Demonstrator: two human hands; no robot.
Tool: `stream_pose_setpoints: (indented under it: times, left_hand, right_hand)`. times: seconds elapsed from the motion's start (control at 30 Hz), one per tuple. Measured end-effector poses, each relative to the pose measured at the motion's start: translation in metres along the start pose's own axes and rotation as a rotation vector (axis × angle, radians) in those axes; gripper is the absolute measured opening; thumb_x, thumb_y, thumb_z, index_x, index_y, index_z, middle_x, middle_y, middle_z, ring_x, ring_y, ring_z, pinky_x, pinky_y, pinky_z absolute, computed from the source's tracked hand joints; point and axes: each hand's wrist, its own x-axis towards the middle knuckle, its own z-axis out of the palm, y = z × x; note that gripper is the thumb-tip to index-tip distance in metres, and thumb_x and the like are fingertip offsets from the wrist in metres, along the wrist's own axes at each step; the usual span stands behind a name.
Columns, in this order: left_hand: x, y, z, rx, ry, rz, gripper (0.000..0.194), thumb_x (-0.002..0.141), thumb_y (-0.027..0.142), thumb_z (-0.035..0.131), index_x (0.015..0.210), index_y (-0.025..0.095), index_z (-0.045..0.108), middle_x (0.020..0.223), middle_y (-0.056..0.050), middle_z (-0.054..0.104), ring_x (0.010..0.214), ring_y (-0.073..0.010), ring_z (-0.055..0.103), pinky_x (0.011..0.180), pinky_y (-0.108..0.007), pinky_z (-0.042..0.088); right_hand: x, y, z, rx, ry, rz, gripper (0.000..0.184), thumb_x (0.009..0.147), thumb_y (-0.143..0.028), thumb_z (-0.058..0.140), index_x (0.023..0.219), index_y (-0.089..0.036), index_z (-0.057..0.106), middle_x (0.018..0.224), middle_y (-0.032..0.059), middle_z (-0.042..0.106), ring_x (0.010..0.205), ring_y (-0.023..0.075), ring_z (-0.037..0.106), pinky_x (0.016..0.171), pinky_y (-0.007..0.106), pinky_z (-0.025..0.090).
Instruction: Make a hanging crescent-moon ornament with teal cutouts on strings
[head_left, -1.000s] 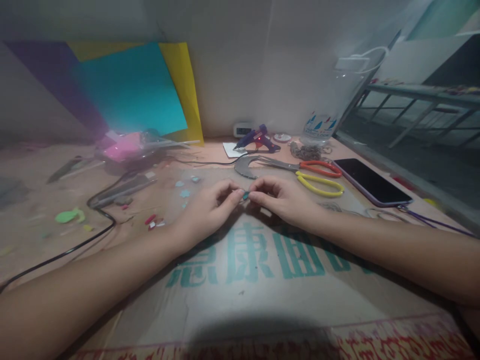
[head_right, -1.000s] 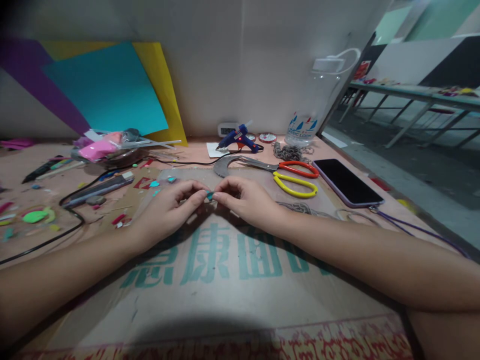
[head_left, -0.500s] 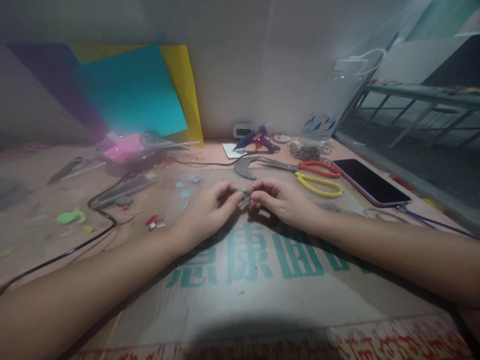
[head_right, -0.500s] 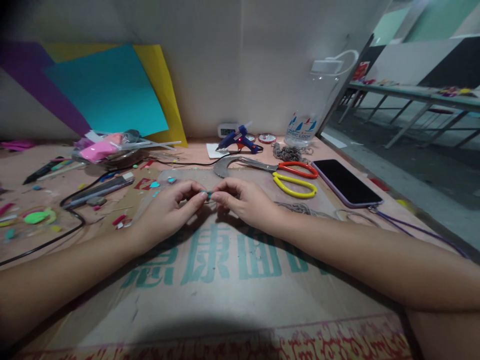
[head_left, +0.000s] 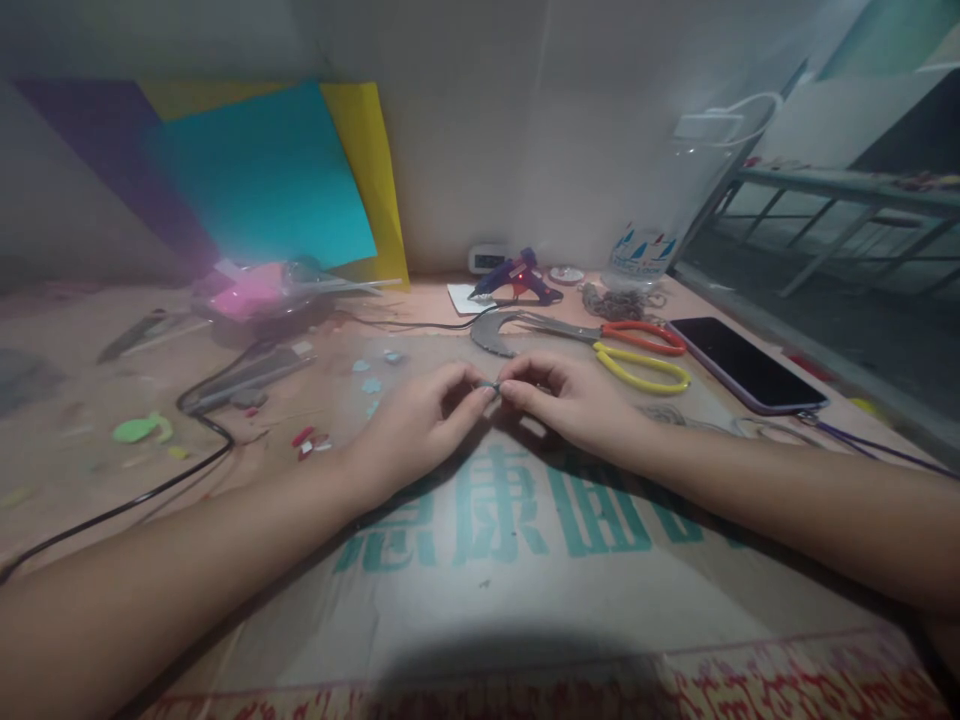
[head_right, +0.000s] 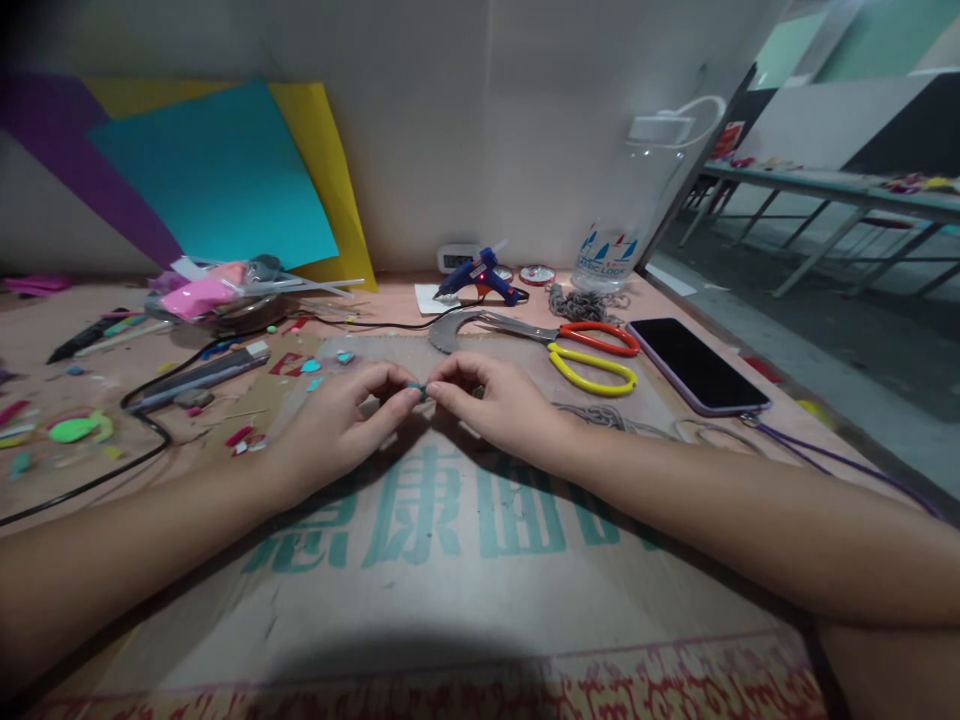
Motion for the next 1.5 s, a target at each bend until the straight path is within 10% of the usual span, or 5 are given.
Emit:
stream_pose_setpoints:
  times: [1.1,1.5]
  left_hand:
    - [-0.0002,0.004,0.0001,-0.035,-0.018,-0.008,0.02,0.093,0.032,0.048,0.086,0.017,0.06,0.081,-0.002,0.067,0.073,-0.015,0.059,0.065,-0.026,0.042]
    - [0.0065,-0.0025,0.0018,-0.435,-0.009,-0.196,0.025,0.091,0.039,0.052,0.081,0.017,0.055,0.069,0.0,0.062,0.063,-0.0124,0.057,0.059,-0.024,0.044]
  right_hand:
    - [-0.0008,0.0008,-0.0018,0.073,-0.009,-0.046,0.034,0.096,-0.046,0.043,0.092,-0.016,0.058,0.072,0.0004,0.06,0.064,0.0109,0.057,0.056,0.022,0.044]
    - [0.0014,0.001,0.0008,0.243,-0.023,0.066,0.026,0.088,-0.042,0.057,0.084,-0.017,0.056,0.064,-0.0037,0.054,0.048,0.0064,0.047,0.042,0.019,0.033]
